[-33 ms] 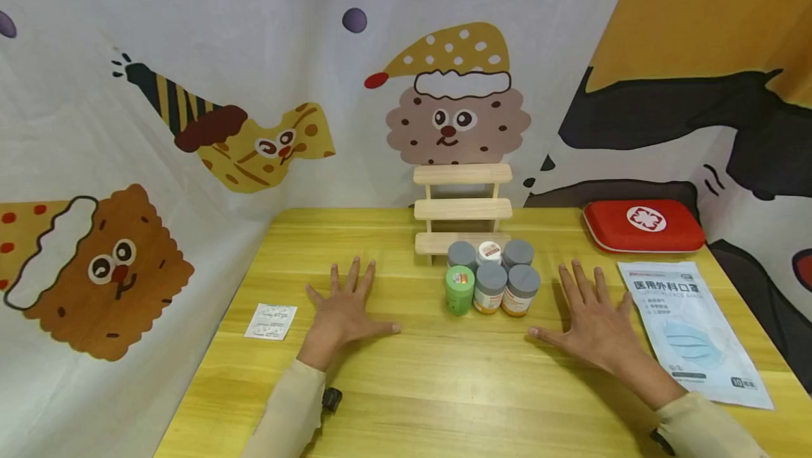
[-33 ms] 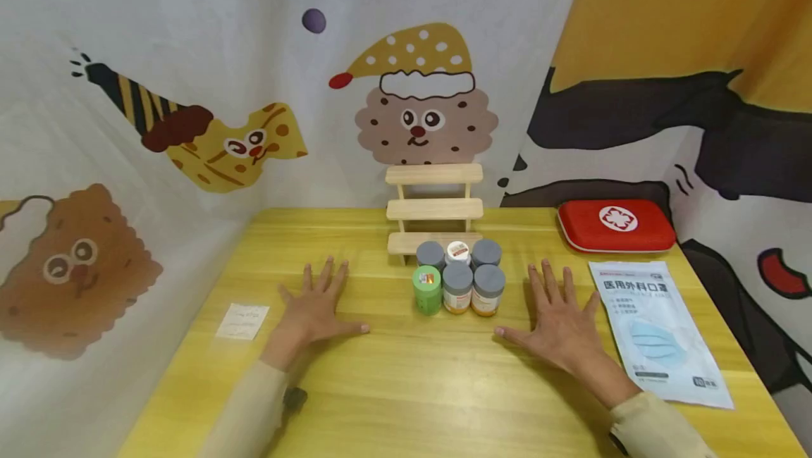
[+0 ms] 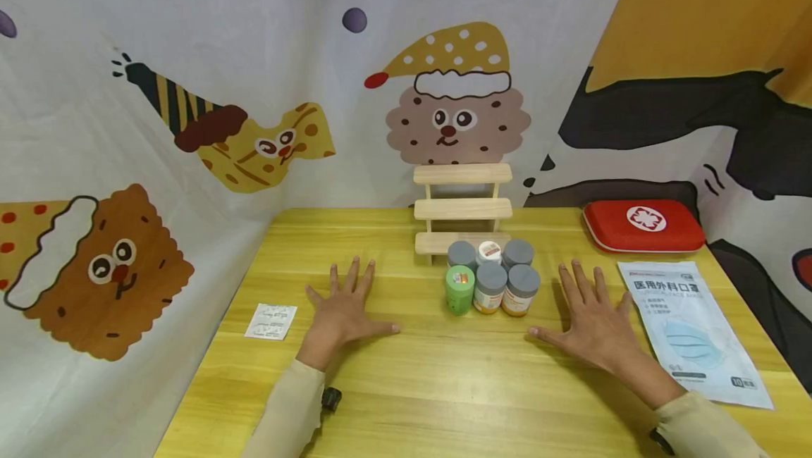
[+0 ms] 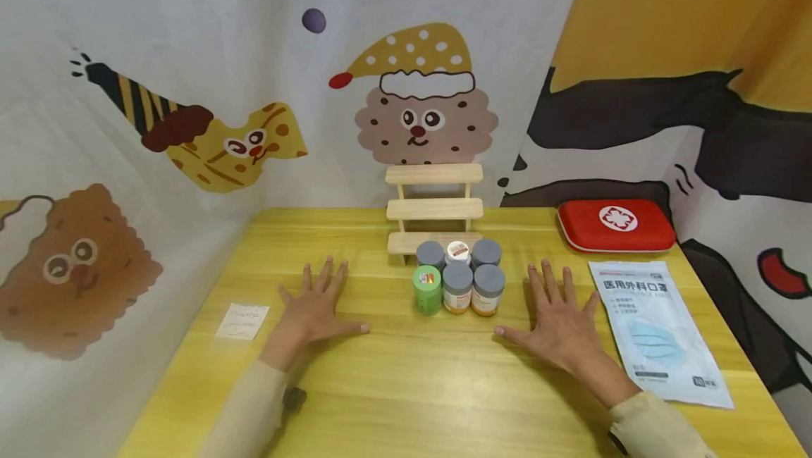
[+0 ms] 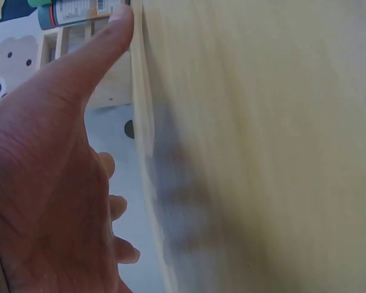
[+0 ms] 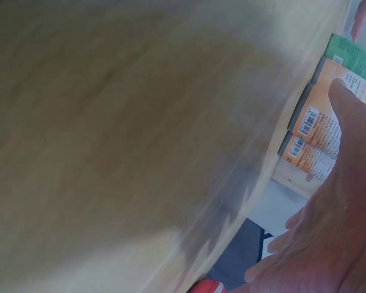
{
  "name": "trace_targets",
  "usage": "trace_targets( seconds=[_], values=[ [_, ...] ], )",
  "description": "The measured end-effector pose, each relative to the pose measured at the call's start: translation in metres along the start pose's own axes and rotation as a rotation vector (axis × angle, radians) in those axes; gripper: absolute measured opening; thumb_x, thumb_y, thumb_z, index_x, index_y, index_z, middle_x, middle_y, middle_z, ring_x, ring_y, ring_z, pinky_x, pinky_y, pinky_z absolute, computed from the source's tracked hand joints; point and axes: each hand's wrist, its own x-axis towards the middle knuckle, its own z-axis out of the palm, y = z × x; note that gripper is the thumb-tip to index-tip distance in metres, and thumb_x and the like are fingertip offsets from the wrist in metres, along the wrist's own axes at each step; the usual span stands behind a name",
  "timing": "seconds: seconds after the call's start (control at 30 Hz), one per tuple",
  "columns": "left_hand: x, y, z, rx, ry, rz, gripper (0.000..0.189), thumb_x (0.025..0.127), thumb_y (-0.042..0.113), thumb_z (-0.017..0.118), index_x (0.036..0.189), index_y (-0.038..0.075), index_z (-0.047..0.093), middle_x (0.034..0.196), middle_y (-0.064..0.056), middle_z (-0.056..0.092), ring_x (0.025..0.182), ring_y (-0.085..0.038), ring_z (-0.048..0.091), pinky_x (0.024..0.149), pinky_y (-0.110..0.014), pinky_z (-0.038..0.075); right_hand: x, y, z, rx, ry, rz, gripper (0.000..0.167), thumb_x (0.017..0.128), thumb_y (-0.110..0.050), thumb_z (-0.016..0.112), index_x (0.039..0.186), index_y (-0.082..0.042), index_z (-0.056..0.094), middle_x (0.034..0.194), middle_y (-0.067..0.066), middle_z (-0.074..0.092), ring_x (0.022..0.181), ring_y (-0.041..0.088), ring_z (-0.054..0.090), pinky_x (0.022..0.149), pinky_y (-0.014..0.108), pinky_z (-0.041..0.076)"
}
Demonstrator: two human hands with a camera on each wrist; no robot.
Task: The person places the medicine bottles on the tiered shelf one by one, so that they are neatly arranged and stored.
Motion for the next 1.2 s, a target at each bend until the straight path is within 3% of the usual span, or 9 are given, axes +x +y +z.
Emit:
trace_targets(
  seconds=[0.43,0.77,0.9,1.03,1.2],
  values=[
    [0.0,0.001,-0.007,0.007,0.003,0.014,0.138,0.065,0.104,0.057,0.171,0.037,-0.001,0.181,-0.003,0.0,0.164,-0.051,0.003,0.107,-0.098,0.009,0.007,-0.004,-0.004,0.01,0.01,-0.005,0.138,0.076,-0.097,0.058,0.172,-0.016,0.001,0.178,0.021,0.01,0.159,0.057,0.013,0.11,0.095,0.009],
    [0.004,0.003,-0.016,-0.017,0.055,0.033,0.14,0.063,0.102,0.063,0.169,0.042,-0.007,0.179,0.002,-0.011,0.164,-0.048,-0.004,0.109,-0.097,0.005,0.01,-0.009,-0.012,0.017,0.068,-0.027,0.137,0.077,-0.093,0.064,0.172,-0.015,0.004,0.178,0.021,0.012,0.161,0.054,0.012,0.113,0.093,0.011],
    [0.007,0.004,-0.023,-0.076,0.083,0.072,0.136,0.068,0.097,0.067,0.167,0.044,-0.009,0.179,0.002,-0.01,0.164,-0.048,-0.004,0.109,-0.097,0.004,0.01,-0.014,-0.018,0.03,0.098,-0.038,0.135,0.078,-0.089,0.067,0.172,-0.018,0.001,0.178,0.019,0.011,0.163,0.05,0.008,0.115,0.091,0.012],
    [0.012,0.005,-0.032,-0.164,0.137,0.138,0.126,0.077,0.09,0.068,0.166,0.047,-0.011,0.18,0.004,-0.005,0.165,-0.045,0.002,0.113,-0.094,0.009,0.011,-0.018,-0.022,0.101,0.158,-0.087,0.131,0.08,-0.079,0.075,0.172,-0.016,0.007,0.178,0.018,0.013,0.164,0.046,0.008,0.119,0.087,0.014],
    [0.02,0.007,-0.041,-0.403,0.169,0.241,0.112,0.089,0.075,0.069,0.165,0.051,-0.01,0.18,0.009,-0.004,0.167,-0.036,0.008,0.119,-0.087,0.017,0.015,-0.022,-0.024,0.231,0.28,-0.202,0.125,0.076,-0.057,0.091,0.169,-0.009,0.023,0.172,0.023,0.029,0.158,0.047,0.026,0.125,0.072,0.028]
  ],
)
